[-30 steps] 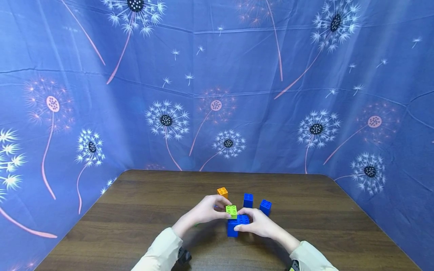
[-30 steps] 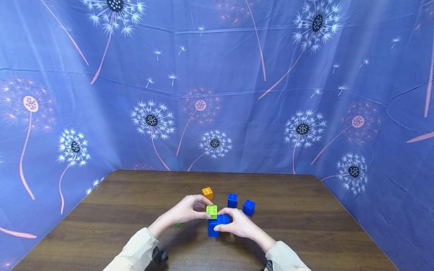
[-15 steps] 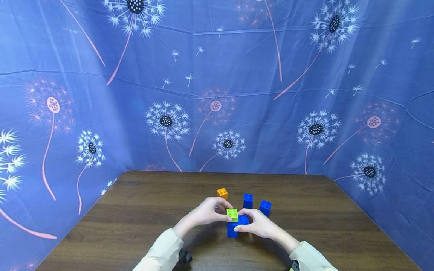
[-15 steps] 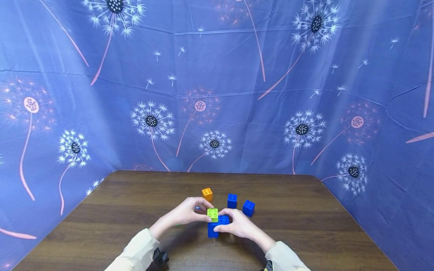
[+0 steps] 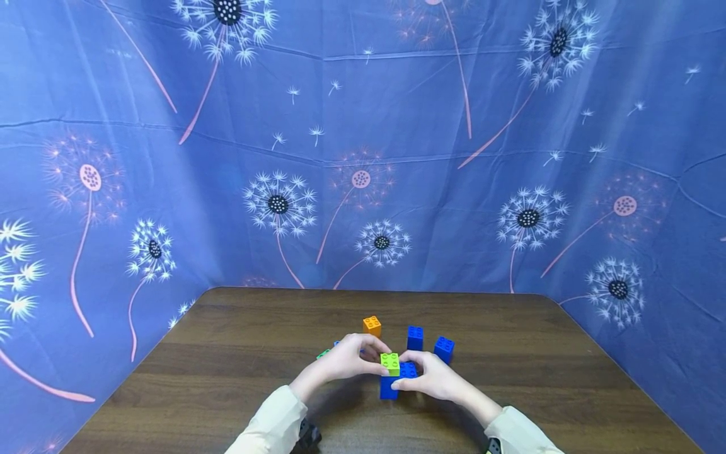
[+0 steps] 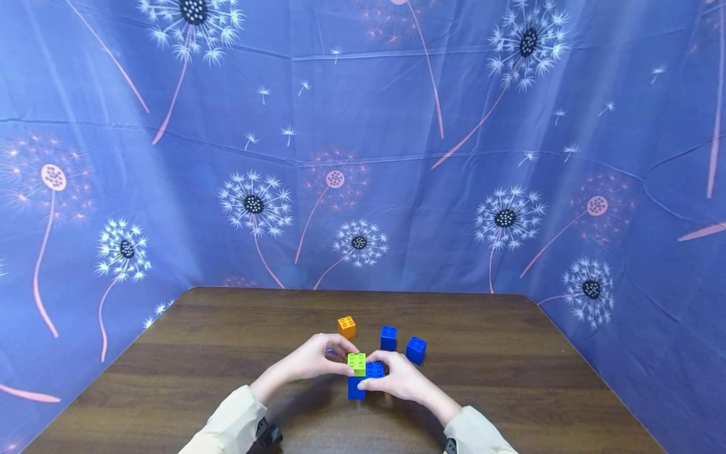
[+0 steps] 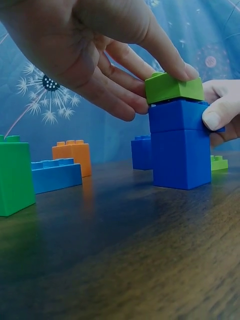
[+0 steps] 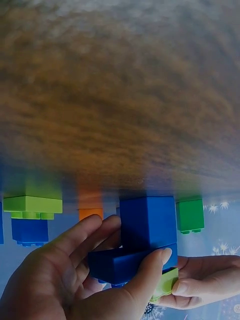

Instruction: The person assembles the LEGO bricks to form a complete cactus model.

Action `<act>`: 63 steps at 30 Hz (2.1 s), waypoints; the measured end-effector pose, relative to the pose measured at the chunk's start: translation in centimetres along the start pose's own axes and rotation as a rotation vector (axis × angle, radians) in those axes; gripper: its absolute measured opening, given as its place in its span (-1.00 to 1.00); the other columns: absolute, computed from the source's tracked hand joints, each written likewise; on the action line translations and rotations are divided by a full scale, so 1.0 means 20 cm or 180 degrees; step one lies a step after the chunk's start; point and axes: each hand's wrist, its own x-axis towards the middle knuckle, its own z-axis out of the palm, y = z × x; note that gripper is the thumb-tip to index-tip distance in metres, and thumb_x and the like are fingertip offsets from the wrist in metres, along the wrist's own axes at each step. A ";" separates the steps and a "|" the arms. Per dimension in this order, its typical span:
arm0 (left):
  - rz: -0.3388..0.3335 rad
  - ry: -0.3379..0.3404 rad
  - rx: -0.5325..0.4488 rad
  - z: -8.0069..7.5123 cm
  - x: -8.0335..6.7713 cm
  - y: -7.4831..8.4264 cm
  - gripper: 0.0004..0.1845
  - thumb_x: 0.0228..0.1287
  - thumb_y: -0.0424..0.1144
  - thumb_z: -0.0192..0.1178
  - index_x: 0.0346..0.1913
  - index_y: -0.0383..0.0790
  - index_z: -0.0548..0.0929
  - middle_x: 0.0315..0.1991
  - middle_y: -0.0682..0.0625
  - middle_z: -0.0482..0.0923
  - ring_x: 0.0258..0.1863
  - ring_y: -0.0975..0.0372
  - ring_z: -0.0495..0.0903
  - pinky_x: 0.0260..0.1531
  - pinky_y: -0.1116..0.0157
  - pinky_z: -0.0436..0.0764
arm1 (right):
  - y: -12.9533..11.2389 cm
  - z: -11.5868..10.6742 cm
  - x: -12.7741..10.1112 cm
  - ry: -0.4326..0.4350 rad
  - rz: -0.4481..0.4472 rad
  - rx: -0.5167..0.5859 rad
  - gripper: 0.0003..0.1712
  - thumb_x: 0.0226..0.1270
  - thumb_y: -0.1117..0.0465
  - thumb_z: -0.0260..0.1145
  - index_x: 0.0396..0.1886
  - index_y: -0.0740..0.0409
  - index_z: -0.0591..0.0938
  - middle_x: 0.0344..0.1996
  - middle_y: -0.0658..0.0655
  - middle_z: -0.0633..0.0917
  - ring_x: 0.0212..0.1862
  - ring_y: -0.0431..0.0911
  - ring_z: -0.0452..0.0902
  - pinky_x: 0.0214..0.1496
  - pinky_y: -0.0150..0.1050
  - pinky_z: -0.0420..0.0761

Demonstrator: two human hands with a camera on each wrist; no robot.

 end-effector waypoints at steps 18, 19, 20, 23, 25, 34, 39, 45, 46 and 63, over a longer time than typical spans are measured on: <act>0.0019 -0.0075 0.0025 0.00 0.00 0.01 -0.70 0.06 -0.22 0.38 -0.11 -0.20 0.64 -0.26 0.04 0.67 -0.34 0.42 0.59 -0.24 0.51 0.57 | 0.02 -0.02 -0.02 -0.0278 0.0046 0.0556 -0.65 0.21 0.15 0.34 -0.06 0.15 0.48 -0.22 0.08 0.69 -0.26 -0.24 0.58 -0.26 -0.34 0.52; 0.0021 -0.0079 0.0027 0.00 0.00 0.01 -0.70 0.06 -0.22 0.38 -0.11 -0.20 0.64 -0.26 0.04 0.67 -0.34 0.42 0.59 -0.24 0.51 0.57 | 0.02 -0.02 -0.02 -0.0291 0.0031 0.0564 -0.65 0.21 0.15 0.34 -0.06 0.15 0.49 -0.21 0.08 0.69 -0.25 -0.24 0.58 -0.25 -0.34 0.52; 0.0031 -0.0081 0.0030 0.00 0.00 0.01 -0.69 0.06 -0.22 0.38 -0.11 -0.21 0.64 -0.26 0.03 0.67 -0.34 0.41 0.59 -0.24 0.51 0.57 | 0.02 -0.03 -0.02 -0.0294 0.0016 0.0567 -0.66 0.22 0.15 0.33 -0.07 0.15 0.49 -0.21 0.08 0.70 -0.24 -0.25 0.58 -0.24 -0.34 0.52; 0.0057 -0.0091 0.0023 0.00 0.00 0.01 -0.70 0.08 -0.23 0.37 -0.11 -0.22 0.63 -0.26 0.02 0.66 -0.33 0.40 0.59 -0.23 0.50 0.57 | 0.01 -0.03 -0.02 -0.0288 0.0020 0.0593 -0.68 0.21 0.13 0.34 -0.10 0.14 0.51 -0.21 0.08 0.69 -0.25 -0.24 0.57 -0.23 -0.34 0.52; 0.0052 -0.0095 0.0020 0.00 0.00 0.01 -0.70 0.09 -0.23 0.36 -0.11 -0.21 0.63 -0.26 0.02 0.66 -0.32 0.39 0.59 -0.24 0.50 0.57 | 0.01 -0.03 -0.03 -0.0283 0.0024 0.0618 -0.69 0.21 0.14 0.34 -0.12 0.15 0.52 -0.24 0.09 0.69 -0.26 -0.23 0.57 -0.23 -0.33 0.51; 0.0020 -0.0128 0.0070 0.01 0.00 0.01 -0.69 0.09 -0.22 0.36 -0.10 -0.22 0.62 -0.29 0.05 0.64 -0.31 0.35 0.60 -0.24 0.47 0.58 | -0.01 -0.04 -0.04 -0.0313 0.0092 0.0645 -0.69 0.21 0.14 0.34 -0.13 0.18 0.51 -0.25 0.11 0.67 -0.31 -0.21 0.55 -0.35 -0.35 0.47; -0.0049 -0.0083 0.0047 0.02 0.00 0.01 -0.69 0.10 -0.19 0.36 -0.08 -0.17 0.62 -0.27 0.09 0.63 -0.31 0.39 0.57 -0.22 0.48 0.56 | 0.01 -0.04 -0.03 -0.0290 0.0052 0.0660 -0.69 0.20 0.14 0.34 -0.13 0.18 0.51 -0.22 0.11 0.68 -0.24 -0.20 0.60 -0.27 -0.33 0.53; -0.0081 -0.0029 0.0019 0.02 -0.01 0.00 -0.69 0.11 -0.18 0.35 -0.08 -0.15 0.62 -0.25 0.09 0.64 -0.29 0.38 0.57 -0.21 0.49 0.55 | 0.02 -0.03 -0.03 -0.0251 0.0021 0.0650 -0.68 0.19 0.14 0.35 -0.13 0.18 0.51 -0.23 0.10 0.68 -0.24 -0.22 0.60 -0.26 -0.35 0.53; -0.0095 -0.0021 0.0021 0.02 -0.01 -0.01 -0.69 0.11 -0.17 0.35 -0.08 -0.15 0.62 -0.25 0.09 0.64 -0.29 0.38 0.56 -0.21 0.49 0.55 | 0.02 -0.03 -0.03 -0.0252 0.0023 0.0657 -0.68 0.20 0.14 0.35 -0.13 0.18 0.51 -0.23 0.10 0.68 -0.24 -0.22 0.60 -0.26 -0.34 0.53; -0.0258 -0.0075 0.0032 0.01 -0.01 0.00 -0.68 0.08 -0.14 0.37 -0.07 -0.09 0.65 -0.22 0.09 0.68 -0.27 0.36 0.64 -0.21 0.37 0.60 | 0.00 -0.05 -0.04 -0.0217 -0.0203 0.0344 -0.56 0.22 0.09 0.33 0.07 0.11 0.51 -0.04 0.08 0.63 -0.15 -0.23 0.53 -0.16 -0.35 0.51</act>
